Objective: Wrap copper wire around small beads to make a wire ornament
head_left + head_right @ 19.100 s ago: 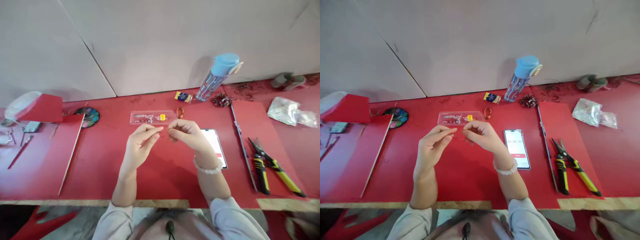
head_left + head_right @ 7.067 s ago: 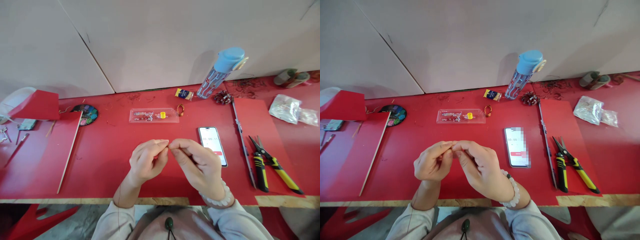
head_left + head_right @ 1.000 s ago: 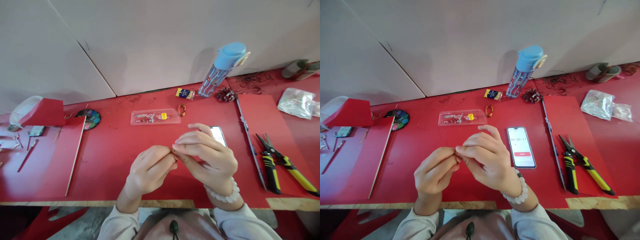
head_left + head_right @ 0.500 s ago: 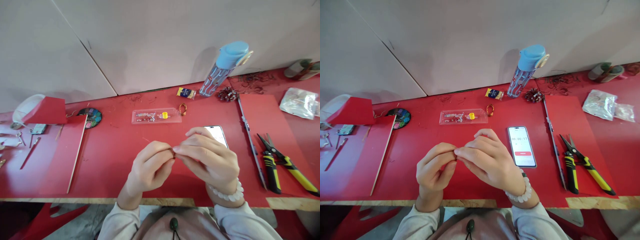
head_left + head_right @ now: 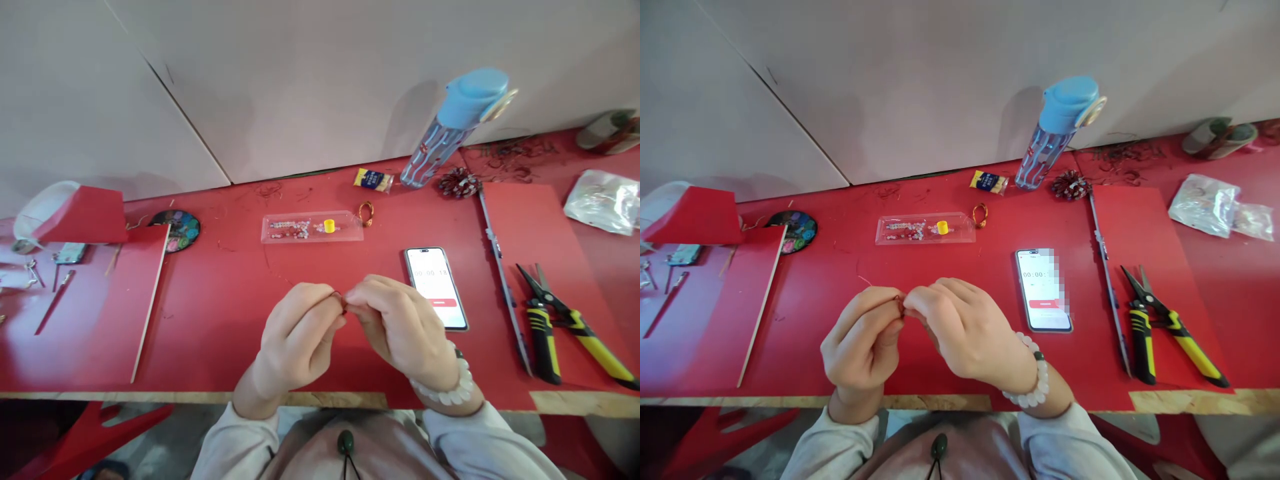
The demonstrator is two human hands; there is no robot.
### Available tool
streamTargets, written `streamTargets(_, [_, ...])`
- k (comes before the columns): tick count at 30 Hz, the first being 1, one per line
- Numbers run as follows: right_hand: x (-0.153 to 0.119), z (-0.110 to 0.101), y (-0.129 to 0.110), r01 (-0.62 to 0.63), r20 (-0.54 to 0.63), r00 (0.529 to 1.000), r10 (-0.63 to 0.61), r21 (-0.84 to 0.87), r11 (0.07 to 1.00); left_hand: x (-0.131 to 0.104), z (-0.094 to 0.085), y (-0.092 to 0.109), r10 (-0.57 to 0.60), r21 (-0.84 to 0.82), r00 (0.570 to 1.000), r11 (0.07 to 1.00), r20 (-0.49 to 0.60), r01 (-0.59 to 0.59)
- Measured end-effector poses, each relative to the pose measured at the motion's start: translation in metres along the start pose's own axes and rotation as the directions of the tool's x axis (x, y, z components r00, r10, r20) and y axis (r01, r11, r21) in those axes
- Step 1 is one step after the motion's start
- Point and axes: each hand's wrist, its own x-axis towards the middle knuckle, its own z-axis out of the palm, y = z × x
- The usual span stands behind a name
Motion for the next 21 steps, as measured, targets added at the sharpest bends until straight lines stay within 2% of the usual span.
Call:
streamTargets(4, [0.002, 0.007, -0.001, -0.067, -0.008, 0.998, 0.067, 0.036, 0.997, -0.001, 0.003, 0.001, 0.025, 0.061, 0.999, 0.998, -0.043, -0.022])
streamTargets(13, [-0.004, 0.012, -0.008, -0.108, -0.087, 0.991, 0.103, -0.06, 0.992, 0.0, 0.001, -0.002, 0.022, 0.056, 1.0, 0.998, 0.002, -0.023])
streamTargets(18, [-0.006, 0.001, -0.019, -0.245, 0.005, 0.969, 0.246, -0.067, 0.967, -0.003, 0.005, -0.013, 0.155, 0.158, 0.985, 0.977, -0.072, -0.142])
streamTargets(21, [-0.006, -0.008, -0.024, -0.301, 0.068, 0.95, 0.304, -0.044, 0.952, -0.003, 0.004, -0.014, 0.163, 0.15, 0.984, 0.977, -0.077, -0.151])
